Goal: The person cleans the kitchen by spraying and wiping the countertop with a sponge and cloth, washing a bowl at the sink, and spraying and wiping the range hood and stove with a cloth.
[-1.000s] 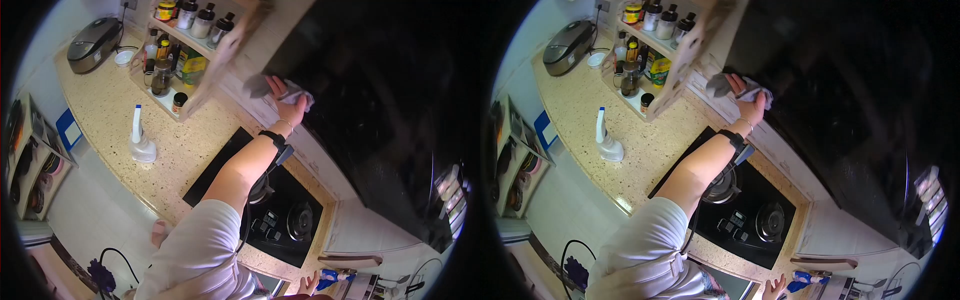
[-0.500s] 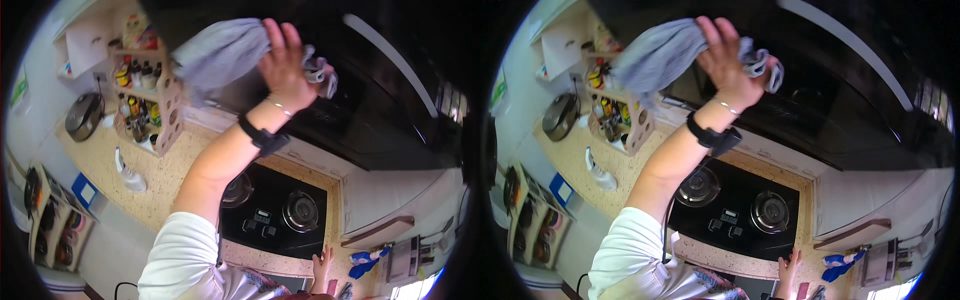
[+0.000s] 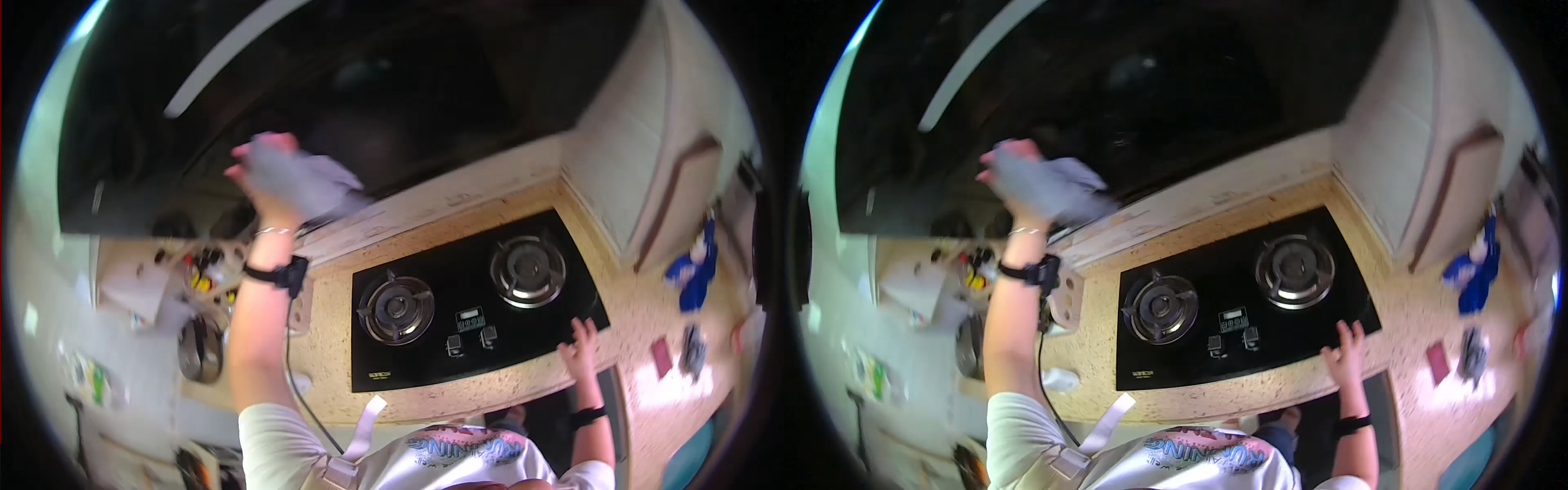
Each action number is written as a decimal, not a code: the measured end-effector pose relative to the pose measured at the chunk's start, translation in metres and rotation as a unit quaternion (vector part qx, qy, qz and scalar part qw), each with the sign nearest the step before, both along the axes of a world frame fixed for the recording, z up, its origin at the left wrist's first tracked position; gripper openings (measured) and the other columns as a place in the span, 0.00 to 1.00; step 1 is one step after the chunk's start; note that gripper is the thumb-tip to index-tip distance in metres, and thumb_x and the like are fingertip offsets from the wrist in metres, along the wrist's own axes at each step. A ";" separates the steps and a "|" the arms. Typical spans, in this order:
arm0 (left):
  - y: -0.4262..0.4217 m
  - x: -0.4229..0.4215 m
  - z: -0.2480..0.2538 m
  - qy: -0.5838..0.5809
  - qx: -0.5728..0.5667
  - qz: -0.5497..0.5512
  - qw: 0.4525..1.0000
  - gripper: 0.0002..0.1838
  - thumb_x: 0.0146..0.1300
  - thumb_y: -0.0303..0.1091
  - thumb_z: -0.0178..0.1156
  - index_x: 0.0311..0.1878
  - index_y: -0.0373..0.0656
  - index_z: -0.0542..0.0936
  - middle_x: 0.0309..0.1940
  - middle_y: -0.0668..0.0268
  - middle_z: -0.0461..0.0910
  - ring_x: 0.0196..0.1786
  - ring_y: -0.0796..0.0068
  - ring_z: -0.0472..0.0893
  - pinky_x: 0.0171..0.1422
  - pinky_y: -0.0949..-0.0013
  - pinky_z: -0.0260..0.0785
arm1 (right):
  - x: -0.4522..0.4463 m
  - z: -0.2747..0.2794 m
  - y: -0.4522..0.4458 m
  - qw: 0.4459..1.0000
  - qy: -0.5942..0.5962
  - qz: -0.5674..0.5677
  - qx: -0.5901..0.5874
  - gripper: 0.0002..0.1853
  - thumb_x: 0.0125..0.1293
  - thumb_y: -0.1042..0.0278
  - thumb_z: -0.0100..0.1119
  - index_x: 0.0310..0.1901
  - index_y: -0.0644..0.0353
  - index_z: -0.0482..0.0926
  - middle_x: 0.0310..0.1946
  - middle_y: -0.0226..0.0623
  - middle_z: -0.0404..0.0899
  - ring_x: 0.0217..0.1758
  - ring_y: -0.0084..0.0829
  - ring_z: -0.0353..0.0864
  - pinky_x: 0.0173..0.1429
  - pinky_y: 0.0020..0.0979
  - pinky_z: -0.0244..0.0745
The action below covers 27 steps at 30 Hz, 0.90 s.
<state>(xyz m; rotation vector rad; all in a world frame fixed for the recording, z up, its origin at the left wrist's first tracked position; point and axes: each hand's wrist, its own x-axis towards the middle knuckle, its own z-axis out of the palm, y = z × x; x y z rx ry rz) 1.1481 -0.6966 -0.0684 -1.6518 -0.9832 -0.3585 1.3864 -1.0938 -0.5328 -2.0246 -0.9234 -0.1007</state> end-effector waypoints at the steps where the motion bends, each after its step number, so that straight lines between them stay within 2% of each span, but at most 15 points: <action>1: -0.037 0.011 0.021 0.055 0.027 0.212 0.975 0.54 0.53 0.73 0.52 0.71 0.38 0.57 0.72 0.47 0.53 0.58 0.42 0.69 0.66 0.48 0.53 | -0.005 0.008 -0.014 0.991 0.127 -0.029 0.031 0.38 0.49 0.72 0.67 0.65 0.54 0.66 0.68 0.53 0.53 0.65 0.49 0.63 0.50 0.33 0.74; 2: -0.008 0.018 0.011 -0.030 0.125 -0.078 0.989 0.57 0.52 0.72 0.55 0.72 0.36 0.52 0.72 0.41 0.47 0.57 0.37 0.69 0.62 0.48 0.57 | -0.007 0.009 -0.026 0.982 0.174 -0.056 0.055 0.37 0.51 0.73 0.65 0.66 0.53 0.65 0.68 0.53 0.52 0.64 0.49 0.64 0.51 0.33 0.72; 3: -0.002 0.027 0.009 -0.117 0.201 -0.355 0.905 0.61 0.50 0.72 0.57 0.73 0.33 0.48 0.72 0.35 0.41 0.56 0.33 0.69 0.58 0.47 0.61 | -0.010 0.008 -0.035 0.978 0.181 -0.091 0.047 0.35 0.53 0.75 0.61 0.66 0.53 0.65 0.69 0.53 0.51 0.65 0.50 0.63 0.55 0.36 0.71; 5: 0.000 0.060 -0.003 -0.142 0.152 -0.283 0.936 0.58 0.53 0.70 0.57 0.74 0.34 0.48 0.72 0.34 0.42 0.61 0.33 0.68 0.46 0.54 0.66 | -0.010 -0.015 -0.043 0.980 0.144 -0.136 0.028 0.33 0.55 0.76 0.59 0.65 0.54 0.65 0.70 0.54 0.50 0.67 0.52 0.62 0.62 0.40 0.67; 7: -0.001 0.117 -0.015 -0.064 0.077 -0.405 0.909 0.49 0.59 0.63 0.55 0.74 0.40 0.51 0.74 0.44 0.46 0.63 0.48 0.70 0.45 0.56 0.72 | -0.023 -0.005 -0.034 0.983 0.066 -0.171 0.019 0.32 0.54 0.76 0.58 0.64 0.56 0.66 0.69 0.56 0.52 0.68 0.55 0.60 0.69 0.45 0.58; 8: -0.016 0.143 -0.026 -0.037 -0.115 -0.389 0.913 0.42 0.63 0.58 0.54 0.74 0.45 0.53 0.74 0.53 0.49 0.63 0.56 0.72 0.39 0.58 0.75 | -0.026 -0.008 -0.032 0.983 0.023 -0.183 -0.002 0.33 0.54 0.76 0.58 0.64 0.56 0.66 0.68 0.56 0.54 0.68 0.56 0.60 0.69 0.46 0.58; 11: 0.025 0.205 -0.107 -0.002 -0.250 -0.435 0.865 0.25 0.61 0.34 0.56 0.62 0.45 0.71 0.69 0.58 0.62 0.71 0.58 0.63 0.72 0.56 0.56 | -0.035 -0.004 -0.019 0.977 -0.023 -0.208 -0.036 0.33 0.51 0.73 0.60 0.63 0.57 0.69 0.67 0.56 0.59 0.67 0.57 0.62 0.69 0.47 0.57; 13: 0.019 0.213 -0.118 0.315 -0.111 -0.321 0.886 0.16 0.53 0.40 0.62 0.44 0.43 0.81 0.58 0.57 0.74 0.75 0.54 0.53 0.77 0.55 0.48 | -0.035 -0.006 -0.020 0.977 -0.042 -0.206 -0.037 0.31 0.52 0.75 0.60 0.62 0.57 0.70 0.66 0.53 0.61 0.66 0.53 0.63 0.68 0.46 0.60; 15: 0.006 0.201 -0.133 0.240 -0.198 -0.365 0.877 0.20 0.51 0.41 0.65 0.46 0.41 0.80 0.57 0.56 0.74 0.75 0.53 0.50 0.77 0.56 0.47 | -0.029 -0.005 -0.017 0.983 -0.002 -0.175 0.050 0.29 0.54 0.77 0.59 0.61 0.58 0.71 0.65 0.51 0.62 0.66 0.50 0.64 0.66 0.44 0.63; 17: 0.000 0.180 -0.139 0.128 -0.290 -0.439 0.841 0.20 0.52 0.37 0.66 0.47 0.39 0.80 0.54 0.57 0.76 0.73 0.55 0.57 0.74 0.58 0.52 | -0.029 0.014 -0.013 0.988 0.058 -0.103 0.098 0.28 0.55 0.79 0.58 0.60 0.59 0.71 0.65 0.49 0.63 0.66 0.47 0.65 0.64 0.42 0.66; 20: -0.016 0.152 -0.142 -0.097 -0.499 -0.500 0.701 0.19 0.53 0.29 0.66 0.49 0.36 0.78 0.51 0.60 0.79 0.65 0.62 0.69 0.68 0.61 0.62 | -0.019 0.098 0.030 0.980 0.140 0.049 0.131 0.27 0.56 0.80 0.59 0.60 0.59 0.72 0.64 0.45 0.64 0.64 0.43 0.68 0.60 0.37 0.70; 22: -0.033 0.134 -0.144 -0.245 -0.648 -0.513 0.506 0.18 0.50 0.18 0.60 0.47 0.35 0.78 0.49 0.58 0.80 0.53 0.66 0.79 0.62 0.66 0.68 | -0.012 0.139 0.075 0.969 0.121 0.128 0.174 0.28 0.56 0.78 0.61 0.61 0.58 0.71 0.63 0.43 0.65 0.61 0.40 0.71 0.57 0.34 0.72; 23: -0.039 0.129 -0.142 -0.245 -0.696 -0.496 0.458 0.20 0.50 0.17 0.58 0.50 0.35 0.77 0.49 0.59 0.80 0.54 0.68 0.78 0.62 0.66 0.68 | -0.012 0.151 0.100 0.962 0.087 0.163 0.200 0.29 0.56 0.77 0.63 0.62 0.57 0.71 0.62 0.43 0.66 0.59 0.38 0.73 0.56 0.32 0.72; 25: -0.050 0.116 -0.133 -0.246 -0.777 -0.455 0.360 0.22 0.52 0.16 0.56 0.54 0.35 0.75 0.50 0.61 0.79 0.56 0.71 0.77 0.63 0.67 0.67 | -0.020 0.177 0.145 0.895 0.214 0.259 0.294 0.32 0.55 0.69 0.67 0.63 0.59 0.69 0.62 0.42 0.67 0.58 0.34 0.73 0.56 0.30 0.71; 27: -0.054 0.103 -0.126 -0.236 -0.842 -0.401 0.272 0.25 0.53 0.13 0.51 0.58 0.35 0.72 0.53 0.62 0.77 0.57 0.72 0.76 0.65 0.67 0.65 | -0.027 0.177 0.180 0.864 0.275 0.343 0.245 0.35 0.55 0.59 0.69 0.63 0.62 0.67 0.60 0.42 0.70 0.58 0.30 0.72 0.57 0.29 0.71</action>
